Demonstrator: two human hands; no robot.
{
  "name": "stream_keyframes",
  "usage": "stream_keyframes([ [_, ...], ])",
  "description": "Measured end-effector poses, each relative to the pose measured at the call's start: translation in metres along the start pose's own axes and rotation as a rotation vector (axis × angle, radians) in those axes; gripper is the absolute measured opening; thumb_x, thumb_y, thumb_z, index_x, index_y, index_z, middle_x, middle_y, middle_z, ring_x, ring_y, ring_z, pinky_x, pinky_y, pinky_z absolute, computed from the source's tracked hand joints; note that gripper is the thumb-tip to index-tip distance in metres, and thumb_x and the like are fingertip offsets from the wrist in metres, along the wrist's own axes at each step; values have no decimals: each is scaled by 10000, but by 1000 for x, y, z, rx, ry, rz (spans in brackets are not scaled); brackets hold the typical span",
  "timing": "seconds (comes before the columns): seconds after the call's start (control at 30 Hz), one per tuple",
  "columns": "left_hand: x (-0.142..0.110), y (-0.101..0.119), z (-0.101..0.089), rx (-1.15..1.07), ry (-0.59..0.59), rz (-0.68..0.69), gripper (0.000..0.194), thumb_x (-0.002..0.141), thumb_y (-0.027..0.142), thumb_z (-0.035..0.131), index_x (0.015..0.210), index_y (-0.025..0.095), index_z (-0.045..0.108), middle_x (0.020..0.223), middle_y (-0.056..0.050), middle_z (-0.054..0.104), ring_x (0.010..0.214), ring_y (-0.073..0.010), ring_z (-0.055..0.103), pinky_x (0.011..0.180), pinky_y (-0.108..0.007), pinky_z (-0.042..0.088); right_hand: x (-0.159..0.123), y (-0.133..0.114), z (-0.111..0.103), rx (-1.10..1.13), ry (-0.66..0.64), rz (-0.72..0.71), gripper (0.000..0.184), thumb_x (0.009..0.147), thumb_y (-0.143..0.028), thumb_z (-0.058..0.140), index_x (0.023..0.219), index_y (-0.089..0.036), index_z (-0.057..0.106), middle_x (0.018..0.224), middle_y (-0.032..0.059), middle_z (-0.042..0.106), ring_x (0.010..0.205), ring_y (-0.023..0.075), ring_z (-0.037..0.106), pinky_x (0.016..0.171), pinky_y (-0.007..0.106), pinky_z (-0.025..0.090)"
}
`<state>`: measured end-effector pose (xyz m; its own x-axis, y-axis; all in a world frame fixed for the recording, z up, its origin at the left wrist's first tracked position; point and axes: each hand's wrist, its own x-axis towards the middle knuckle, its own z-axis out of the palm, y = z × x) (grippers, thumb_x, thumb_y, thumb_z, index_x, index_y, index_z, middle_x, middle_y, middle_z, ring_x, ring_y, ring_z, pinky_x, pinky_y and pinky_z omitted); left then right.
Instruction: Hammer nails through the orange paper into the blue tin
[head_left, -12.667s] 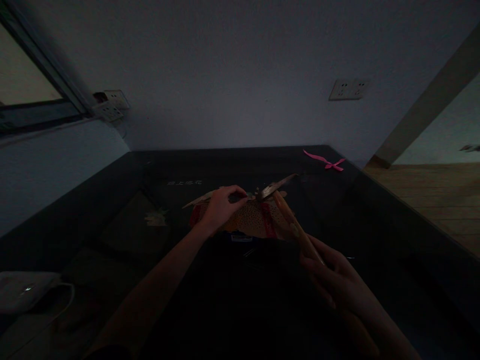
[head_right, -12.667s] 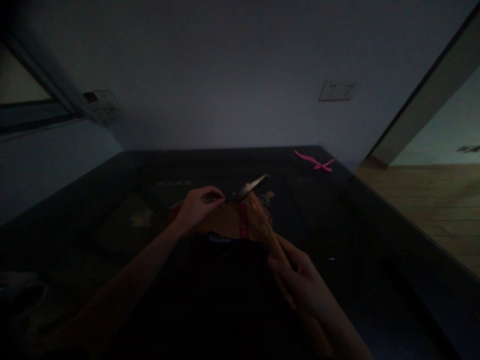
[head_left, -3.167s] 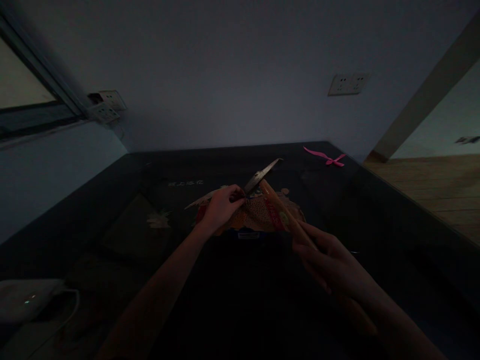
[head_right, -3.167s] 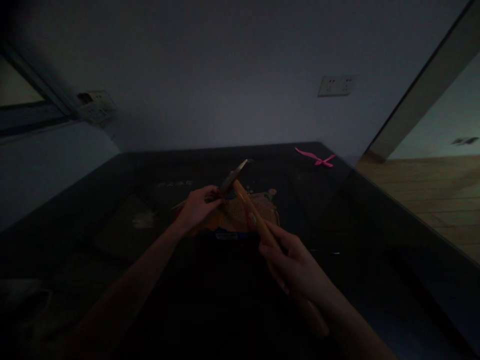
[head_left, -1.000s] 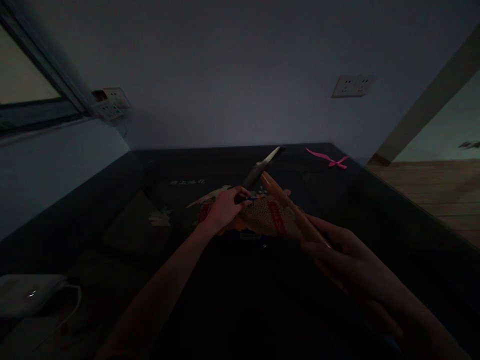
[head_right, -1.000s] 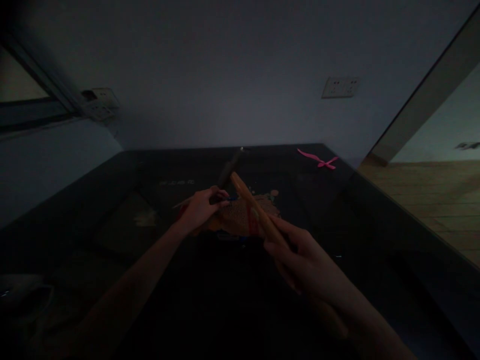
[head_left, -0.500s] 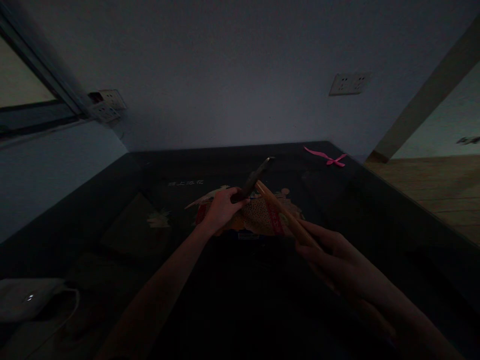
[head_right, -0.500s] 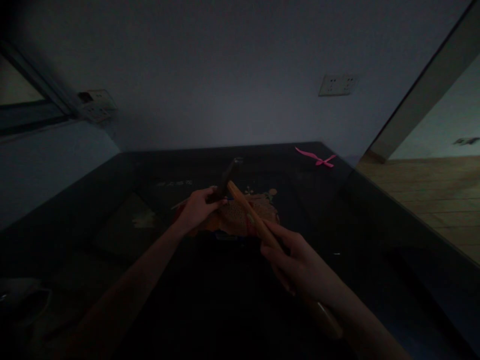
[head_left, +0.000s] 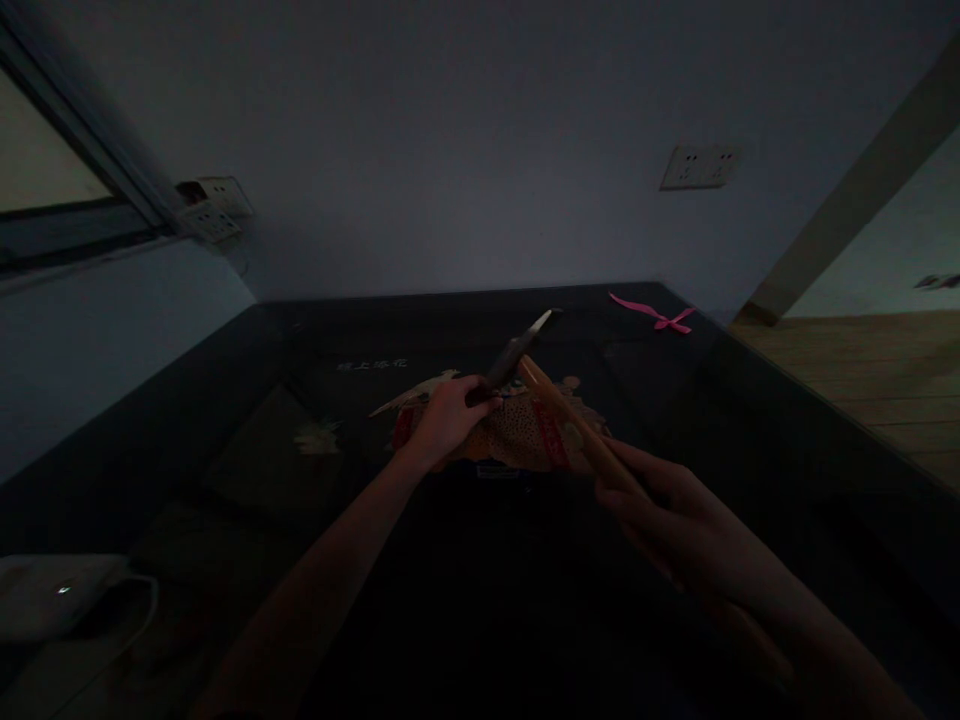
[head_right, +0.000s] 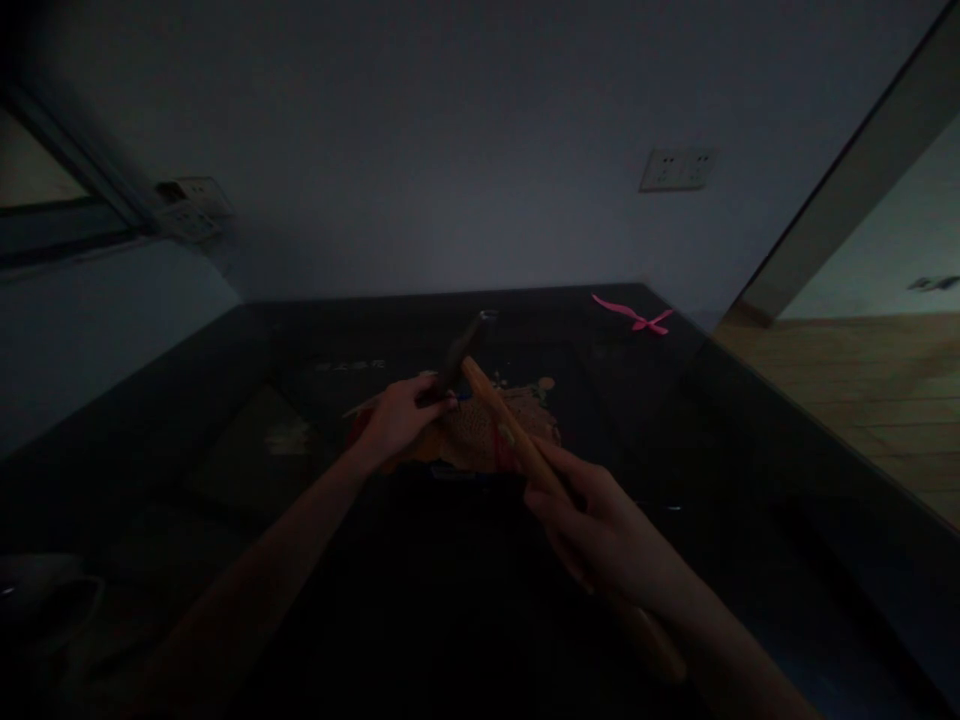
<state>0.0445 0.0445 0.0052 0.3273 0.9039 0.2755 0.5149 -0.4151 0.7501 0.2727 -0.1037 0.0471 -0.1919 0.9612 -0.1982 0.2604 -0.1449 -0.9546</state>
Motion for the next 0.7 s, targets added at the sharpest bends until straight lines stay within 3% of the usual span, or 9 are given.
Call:
stream_keyframes([
  [0.2,-1,4,-2,61,-4,-25,142,783,207,634,904,157,692,865,-42,728,805,-214,659,736,-316,486,1,1,1,5,-56,34,629,890,-395,551,1450,-168,376,503,-108,405,355,65,361,323,149,328],
  [0.4,-1,5,-1,58,-9,-18,118,791,213,633,881,168,695,847,-37,730,819,-213,662,736,-302,484,-1,4,1,26,-2,22,668,875,-409,582,1459,-172,360,520,-103,430,366,58,367,325,141,322],
  [0.7,-1,4,-1,81,-34,-30,141,798,199,638,910,147,705,880,-52,739,832,-221,668,729,-298,481,1,2,1,37,-53,28,635,898,-387,556,1456,-164,354,524,-112,402,367,47,340,325,127,315],
])
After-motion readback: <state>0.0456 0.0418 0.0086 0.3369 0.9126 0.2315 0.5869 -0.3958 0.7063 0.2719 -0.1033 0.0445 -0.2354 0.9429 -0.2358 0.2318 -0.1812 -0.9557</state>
